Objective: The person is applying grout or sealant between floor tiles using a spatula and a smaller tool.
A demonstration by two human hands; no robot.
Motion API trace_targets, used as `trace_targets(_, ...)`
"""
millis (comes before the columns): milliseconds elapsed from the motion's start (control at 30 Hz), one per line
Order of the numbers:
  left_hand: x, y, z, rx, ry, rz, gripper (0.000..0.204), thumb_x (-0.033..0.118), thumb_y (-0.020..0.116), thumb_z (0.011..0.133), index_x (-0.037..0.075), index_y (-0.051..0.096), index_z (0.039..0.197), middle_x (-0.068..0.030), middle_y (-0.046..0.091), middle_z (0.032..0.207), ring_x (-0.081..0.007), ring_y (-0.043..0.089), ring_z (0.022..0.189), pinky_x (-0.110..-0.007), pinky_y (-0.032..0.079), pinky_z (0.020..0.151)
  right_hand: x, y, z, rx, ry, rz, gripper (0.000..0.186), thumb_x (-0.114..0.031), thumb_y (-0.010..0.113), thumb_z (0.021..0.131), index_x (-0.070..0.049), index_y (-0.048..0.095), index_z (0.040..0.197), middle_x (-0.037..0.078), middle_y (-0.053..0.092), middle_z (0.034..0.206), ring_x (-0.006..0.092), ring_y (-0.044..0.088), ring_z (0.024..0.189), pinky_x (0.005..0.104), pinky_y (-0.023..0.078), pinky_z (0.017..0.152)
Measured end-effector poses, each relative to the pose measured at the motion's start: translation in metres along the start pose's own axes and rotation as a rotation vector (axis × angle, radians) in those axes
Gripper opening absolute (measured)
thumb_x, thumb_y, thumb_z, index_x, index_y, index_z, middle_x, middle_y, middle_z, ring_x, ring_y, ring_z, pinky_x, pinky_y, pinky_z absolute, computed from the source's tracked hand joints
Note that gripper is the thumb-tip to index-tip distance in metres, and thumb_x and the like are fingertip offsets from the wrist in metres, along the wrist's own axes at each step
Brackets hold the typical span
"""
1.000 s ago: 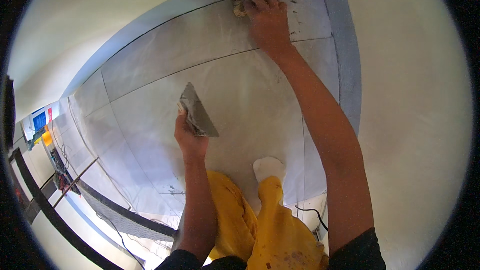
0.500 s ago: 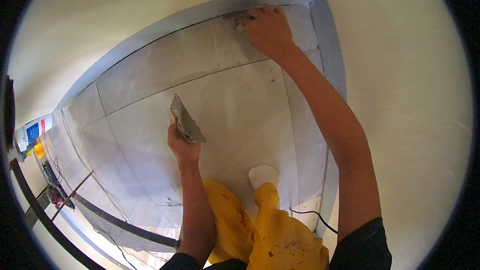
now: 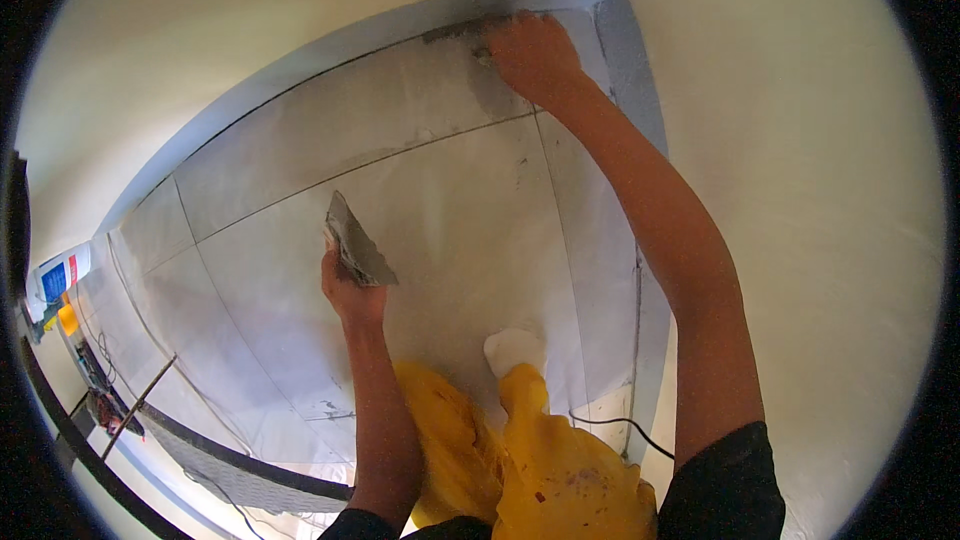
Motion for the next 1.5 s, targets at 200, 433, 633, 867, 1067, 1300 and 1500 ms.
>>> trace_targets(200, -0.004, 0.013, -0.01, 0.087, -0.024, 0.029, 0.027, 0.028, 0.043, 0.088, 0.008, 0.051, 0.104, -0.0065, 0.055, 0.083, -0.0194, 0.053, 0.07, -0.032, 0.043, 0.059, 0.04, 0.005, -0.036, 0.375, 0.199, 0.057, 0.019, -0.005, 0.057, 0.07, -0.008, 0.065, 0.087, 0.004, 0.058, 0.096, 0.0242, 0.056, 0.082, 0.035, 0.048, 0.064)
trace_targets(433, -0.001, 0.016, -0.007, 0.038, 0.001, -0.003, 0.025, 0.028, 0.043, 0.088, 0.008, 0.051, 0.102, -0.0051, 0.052, 0.083, -0.0181, 0.052, 0.071, -0.031, 0.042, 0.058, 0.033, 0.005, -0.017, 0.301, 0.036, 0.059, 0.02, -0.002, 0.056, 0.067, -0.007, 0.065, 0.085, 0.004, 0.058, 0.094, 0.0254, 0.054, 0.076, 0.0357, 0.048, 0.062)
trace_targets(633, 0.002, 0.018, -0.007, 0.023, 0.02, 0.017, 0.027, 0.027, 0.042, 0.088, 0.008, 0.051, 0.105, -0.0041, 0.053, 0.084, -0.0181, 0.053, 0.072, -0.032, 0.043, 0.059, 0.064, 0.016, -0.039, 0.274, 0.21, 0.055, 0.018, -0.003, 0.055, 0.07, -0.007, 0.066, 0.083, 0.007, 0.059, 0.093, 0.0266, 0.056, 0.083, 0.0364, 0.05, 0.065)
trace_targets(867, -0.006, 0.03, -0.008, -0.044, 0.011, 0.068, 0.032, 0.025, 0.042, 0.09, 0.006, 0.049, 0.115, -0.0071, 0.057, 0.101, -0.021, 0.056, 0.091, -0.033, 0.047, 0.075, 0.072, 0.032, -0.034, 0.202, 0.168, -0.012, 0.014, -0.008, 0.056, 0.072, -0.006, 0.066, 0.081, 0.01, 0.059, 0.092, 0.0275, 0.058, 0.087, 0.0359, 0.053, 0.059)
trace_targets(1067, -0.004, 0.046, -0.017, -0.127, -0.007, 0.2, 0.035, 0.023, 0.047, 0.088, 0.004, 0.049, 0.118, -0.0083, 0.055, 0.11, -0.0204, 0.053, 0.101, -0.034, 0.043, 0.086, 0.036, -0.003, -0.056, -0.038, 0.145, 0.159, 0.019, -0.005, 0.058, 0.068, -0.007, 0.066, 0.085, 0.007, 0.06, 0.096, 0.0253, 0.055, 0.097, 0.0396, 0.048, 0.077)
trace_targets(1300, 0.009, 0.059, -0.028, -0.083, 0.27, 0.779, 0.023, 0.016, 0.042, 0.091, 0.0, 0.053, 0.103, -0.0035, 0.054, 0.094, -0.0116, 0.051, 0.087, -0.025, 0.041, 0.08, -0.045, -0.09, -0.151, 0.213, -0.125, 0.696, 0.043, 0.01, 0.058, 0.06, -0.008, 0.063, 0.098, 0.005, 0.057, 0.11, 0.0276, 0.049, 0.1, 0.038, 0.041, 0.085)
trace_targets(1500, -0.006, 0.06, -0.021, -0.117, 0.128, 0.547, 0.02, 0.015, 0.045, 0.09, 0.0, 0.053, 0.101, -0.0017, 0.054, 0.092, -0.0091, 0.048, 0.086, -0.024, 0.039, 0.079, -0.079, -0.101, -0.144, 0.205, -0.226, 0.803, 0.045, 0.011, 0.06, 0.058, -0.01, 0.064, 0.098, 0.003, 0.057, 0.111, 0.0241, 0.047, 0.102, 0.0384, 0.038, 0.088)
Point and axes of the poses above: each hand's wrist, its own z-axis towards the middle knuckle, its own y-axis out of the palm, x = y × z, the point moved 9 cm from there along z, towards the middle knuckle
